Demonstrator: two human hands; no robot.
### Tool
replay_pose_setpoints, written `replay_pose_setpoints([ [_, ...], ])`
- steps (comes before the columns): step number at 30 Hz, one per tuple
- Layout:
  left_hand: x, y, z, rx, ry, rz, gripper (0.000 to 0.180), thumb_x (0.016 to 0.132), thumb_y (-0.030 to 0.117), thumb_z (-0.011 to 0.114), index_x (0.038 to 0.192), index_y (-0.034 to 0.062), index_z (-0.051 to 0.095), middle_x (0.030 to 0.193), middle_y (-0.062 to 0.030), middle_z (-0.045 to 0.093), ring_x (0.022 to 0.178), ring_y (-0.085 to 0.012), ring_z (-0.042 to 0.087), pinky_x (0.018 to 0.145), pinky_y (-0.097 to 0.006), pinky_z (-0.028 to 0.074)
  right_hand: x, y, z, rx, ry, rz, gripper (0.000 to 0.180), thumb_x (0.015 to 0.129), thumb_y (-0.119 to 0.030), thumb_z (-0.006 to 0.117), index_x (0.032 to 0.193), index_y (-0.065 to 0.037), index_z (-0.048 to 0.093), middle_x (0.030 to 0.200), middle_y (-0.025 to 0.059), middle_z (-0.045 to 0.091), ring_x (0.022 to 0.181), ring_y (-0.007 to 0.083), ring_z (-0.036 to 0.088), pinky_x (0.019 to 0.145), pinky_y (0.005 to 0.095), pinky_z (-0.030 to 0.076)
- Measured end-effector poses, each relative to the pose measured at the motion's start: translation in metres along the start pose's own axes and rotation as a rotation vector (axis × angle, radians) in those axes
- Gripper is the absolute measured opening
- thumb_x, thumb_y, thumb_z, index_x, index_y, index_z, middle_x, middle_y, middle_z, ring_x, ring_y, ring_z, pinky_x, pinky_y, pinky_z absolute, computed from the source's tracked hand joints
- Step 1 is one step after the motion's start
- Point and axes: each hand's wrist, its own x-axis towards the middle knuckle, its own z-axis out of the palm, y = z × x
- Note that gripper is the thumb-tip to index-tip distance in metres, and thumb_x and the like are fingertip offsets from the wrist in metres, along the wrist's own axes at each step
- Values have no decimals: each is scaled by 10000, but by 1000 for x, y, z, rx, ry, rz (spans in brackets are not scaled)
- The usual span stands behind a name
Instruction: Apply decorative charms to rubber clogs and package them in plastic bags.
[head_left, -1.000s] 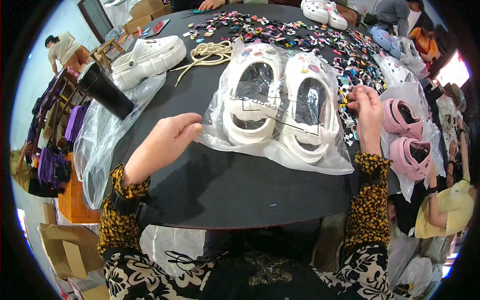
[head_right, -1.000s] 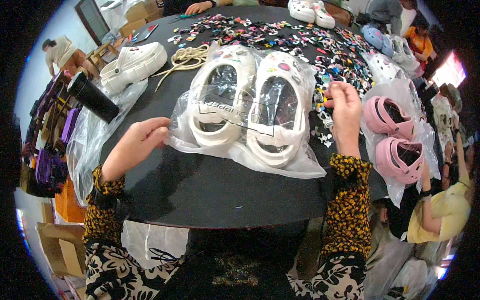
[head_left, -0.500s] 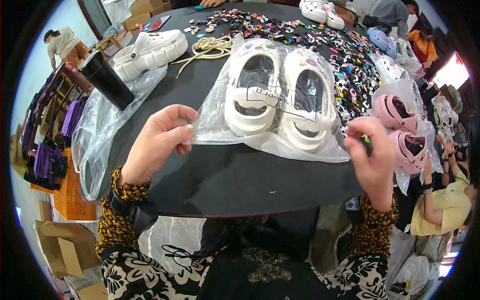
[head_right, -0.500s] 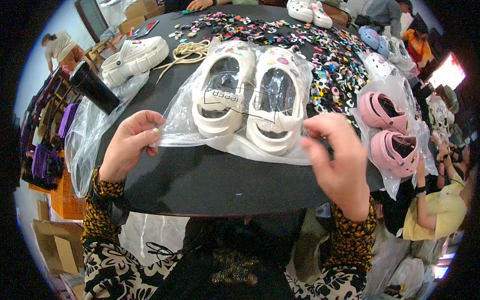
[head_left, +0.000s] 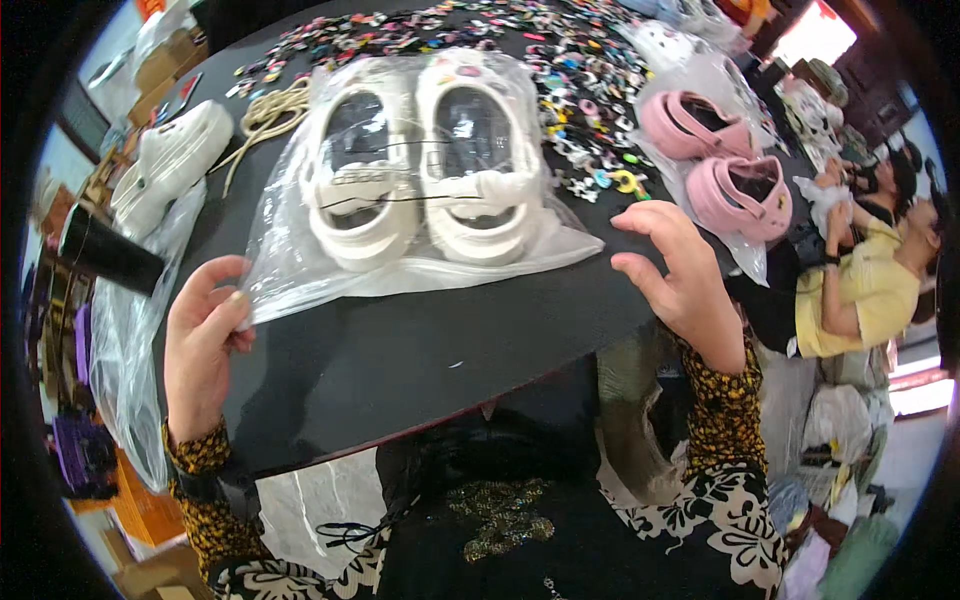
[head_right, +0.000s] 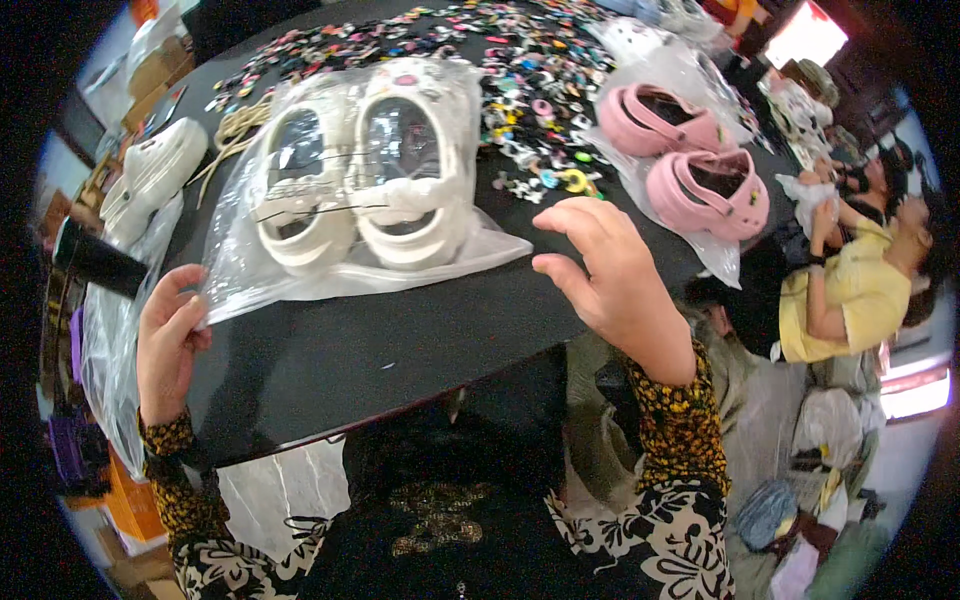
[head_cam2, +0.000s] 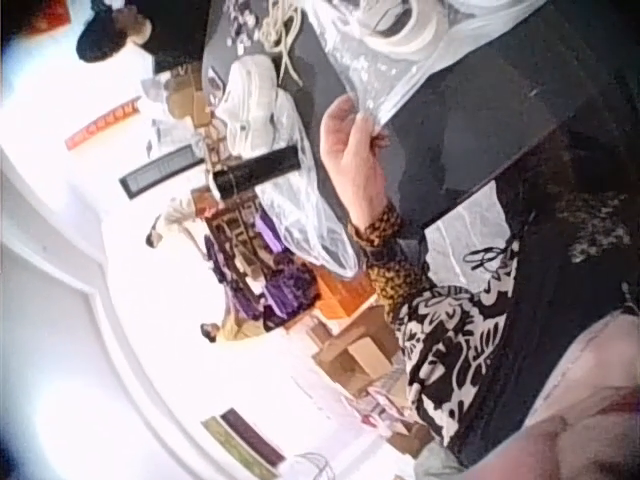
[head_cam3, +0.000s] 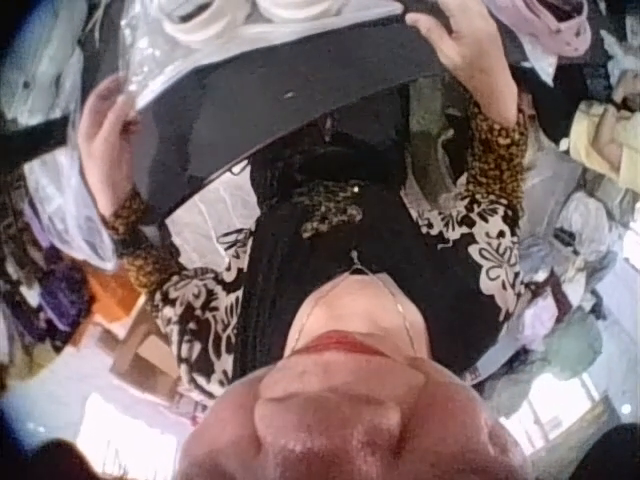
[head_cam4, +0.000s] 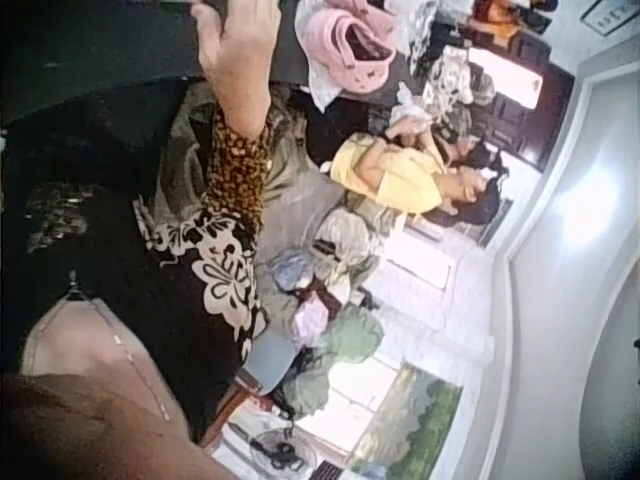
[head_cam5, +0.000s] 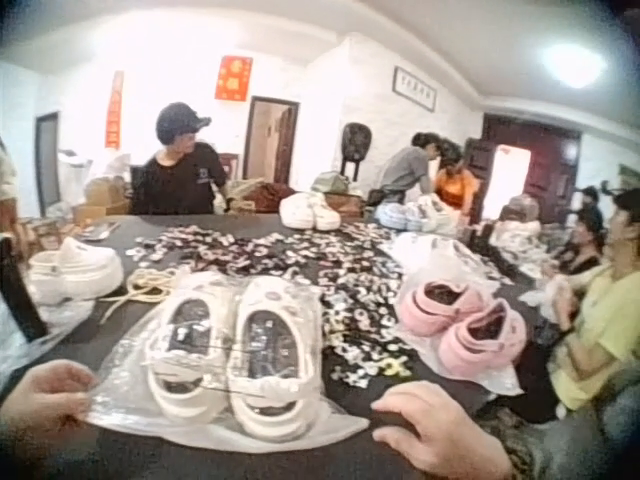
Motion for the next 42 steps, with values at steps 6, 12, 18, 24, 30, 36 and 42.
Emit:
replay_pose_setpoints([
  [6,-8,18,12,-63,-61,-38,350,840,57,550,1183,-7,528,709,-1,588,610,-73,548,540,-205,422,-3,0,3,97,-55,79,359,741,-81,719,1069,-37,578,1048,139,604,1027,328,560,898,393,424],
  [12,-13,27,8,-107,-240,-40,379,838,33,538,1214,-13,516,738,-50,623,655,-101,606,572,-211,467,-5,-1,26,253,-18,149,172,800,-7,659,957,-5,589,919,124,620,840,244,602,764,314,477],
  [18,-19,19,5,-108,-252,-58,411,828,22,546,1236,3,494,737,-33,630,637,-91,614,533,-198,463,7,20,17,187,105,269,27,834,21,586,860,15,586,766,56,585,724,109,545,678,230,440],
  [24,-29,16,34,-175,-375,-111,422,829,2,547,1245,5,481,724,-29,627,622,-94,621,519,-192,474,17,37,10,94,186,373,101,838,2,605,939,2,615,868,62,627,804,149,579,750,261,453],
  [30,-28,26,50,-238,-357,-138,437,844,18,558,1271,4,464,732,-22,620,611,-86,614,491,-183,457,40,-36,24,-51,314,-181,209,789,-1,659,991,-19,610,996,149,622,937,311,586,850,392,445],
  [36,-23,48,76,-305,-428,-136,429,874,42,540,1290,11,438,717,-7,591,628,-87,589,529,-197,441,60,-103,51,41,145,-544,326,677,-129,730,978,-61,627,993,70,601,860,241,574,768,391,443],
  [42,-19,50,78,-293,-500,-68,354,903,36,482,1252,18,427,767,-8,586,654,-76,567,549,-193,437,77,-107,61,-40,117,-590,243,706,-160,602,899,-13,582,875,77,554,781,217,545,772,368,426],
])
